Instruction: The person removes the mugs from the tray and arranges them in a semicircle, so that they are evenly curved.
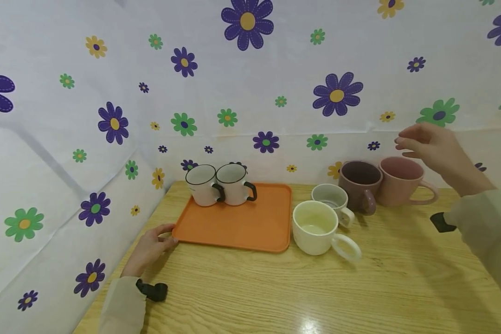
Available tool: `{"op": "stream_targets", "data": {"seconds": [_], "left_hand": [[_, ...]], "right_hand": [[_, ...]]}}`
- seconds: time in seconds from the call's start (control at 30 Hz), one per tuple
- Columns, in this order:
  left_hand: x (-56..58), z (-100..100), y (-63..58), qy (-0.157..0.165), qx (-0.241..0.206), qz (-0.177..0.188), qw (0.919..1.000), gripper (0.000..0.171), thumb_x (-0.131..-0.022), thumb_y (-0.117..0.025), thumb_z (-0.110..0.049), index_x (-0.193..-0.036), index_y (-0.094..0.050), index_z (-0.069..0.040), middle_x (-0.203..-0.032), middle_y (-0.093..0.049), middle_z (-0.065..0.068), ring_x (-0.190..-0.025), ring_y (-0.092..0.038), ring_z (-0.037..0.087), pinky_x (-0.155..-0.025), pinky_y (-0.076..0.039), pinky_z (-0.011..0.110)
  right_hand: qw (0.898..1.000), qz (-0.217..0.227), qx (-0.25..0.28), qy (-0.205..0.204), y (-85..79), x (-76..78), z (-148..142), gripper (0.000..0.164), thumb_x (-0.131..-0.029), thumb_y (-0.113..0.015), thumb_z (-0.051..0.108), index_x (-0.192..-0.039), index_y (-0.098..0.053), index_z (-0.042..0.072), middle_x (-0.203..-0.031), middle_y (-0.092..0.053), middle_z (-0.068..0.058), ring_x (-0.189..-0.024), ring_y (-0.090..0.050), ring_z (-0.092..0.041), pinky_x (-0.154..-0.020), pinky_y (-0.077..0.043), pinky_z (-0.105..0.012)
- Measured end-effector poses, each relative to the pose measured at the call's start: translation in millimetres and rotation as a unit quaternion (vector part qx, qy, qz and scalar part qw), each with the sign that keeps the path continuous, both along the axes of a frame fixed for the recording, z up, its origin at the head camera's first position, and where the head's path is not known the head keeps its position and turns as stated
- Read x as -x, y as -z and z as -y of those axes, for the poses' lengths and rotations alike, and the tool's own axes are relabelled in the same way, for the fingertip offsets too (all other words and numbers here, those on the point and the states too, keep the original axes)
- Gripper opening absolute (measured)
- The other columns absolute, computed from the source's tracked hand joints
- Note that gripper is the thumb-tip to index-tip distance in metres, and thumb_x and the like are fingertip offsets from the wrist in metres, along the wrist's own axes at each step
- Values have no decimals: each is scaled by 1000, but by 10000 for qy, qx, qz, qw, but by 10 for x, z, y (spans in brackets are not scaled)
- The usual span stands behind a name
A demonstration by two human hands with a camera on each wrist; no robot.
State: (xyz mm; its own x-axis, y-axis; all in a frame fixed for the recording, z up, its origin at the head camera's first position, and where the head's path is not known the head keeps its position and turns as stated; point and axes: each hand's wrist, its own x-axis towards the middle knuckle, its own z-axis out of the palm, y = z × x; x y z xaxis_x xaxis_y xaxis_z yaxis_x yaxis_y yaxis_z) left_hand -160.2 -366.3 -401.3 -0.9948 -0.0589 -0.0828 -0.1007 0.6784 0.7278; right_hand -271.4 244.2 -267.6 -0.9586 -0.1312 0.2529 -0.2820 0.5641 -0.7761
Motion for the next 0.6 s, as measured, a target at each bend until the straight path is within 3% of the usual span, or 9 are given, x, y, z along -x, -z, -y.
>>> {"op": "stream_targets", "data": {"seconds": [0.17,0.3,0.4,0.47,0.6], "left_hand": [[3,-1,-9,27,-66,29,10000,54,-100,-64,-12,-145,-46,10,-141,-52,31,-108,-65,36,-79,-54,39],[6,-3,-13,39,24,4,10000,54,-100,-64,-12,-145,-46,11,-142,-51,31,-111,-64,39,-80,-54,40],[6,-3,-13,13,113,-11,9999,53,-99,-64,-12,-144,-47,10,-143,-51,31,-113,-63,40,-82,-53,42],[4,-4,-13,1,151,4,9999,52,-99,-64,-12,-144,-47,10,-143,-50,30,-114,-62,41,-84,-53,43],[2,-13,-16,-22,94,51,9999,53,-100,-64,-12,-145,-47,9,-143,-51,30,-112,-63,39,-82,-53,42]], "right_hand": [[9993,62,285,-240,-82,20,213,41,-106,-56,23,-130,-49,-9,-96,-61,23,-87,-60,9,-73,-52,-13],[9991,186,213,-317,-115,32,387,47,-106,-56,27,-136,-47,-8,-116,-62,0,-89,-58,10,-75,-51,-13],[9986,308,187,-382,-124,55,521,50,-106,-54,29,-140,-45,-7,-130,-55,-19,-91,-58,9,-77,-51,-13],[9979,380,255,-449,-126,70,617,50,-107,-53,28,-141,-44,-8,-135,-51,-24,-94,-58,6,-79,-51,-14],[9962,558,411,-526,-141,82,799,50,-107,-53,30,-140,-45,-6,-136,-51,-22,-106,-61,-12,-88,-52,-22]]}}
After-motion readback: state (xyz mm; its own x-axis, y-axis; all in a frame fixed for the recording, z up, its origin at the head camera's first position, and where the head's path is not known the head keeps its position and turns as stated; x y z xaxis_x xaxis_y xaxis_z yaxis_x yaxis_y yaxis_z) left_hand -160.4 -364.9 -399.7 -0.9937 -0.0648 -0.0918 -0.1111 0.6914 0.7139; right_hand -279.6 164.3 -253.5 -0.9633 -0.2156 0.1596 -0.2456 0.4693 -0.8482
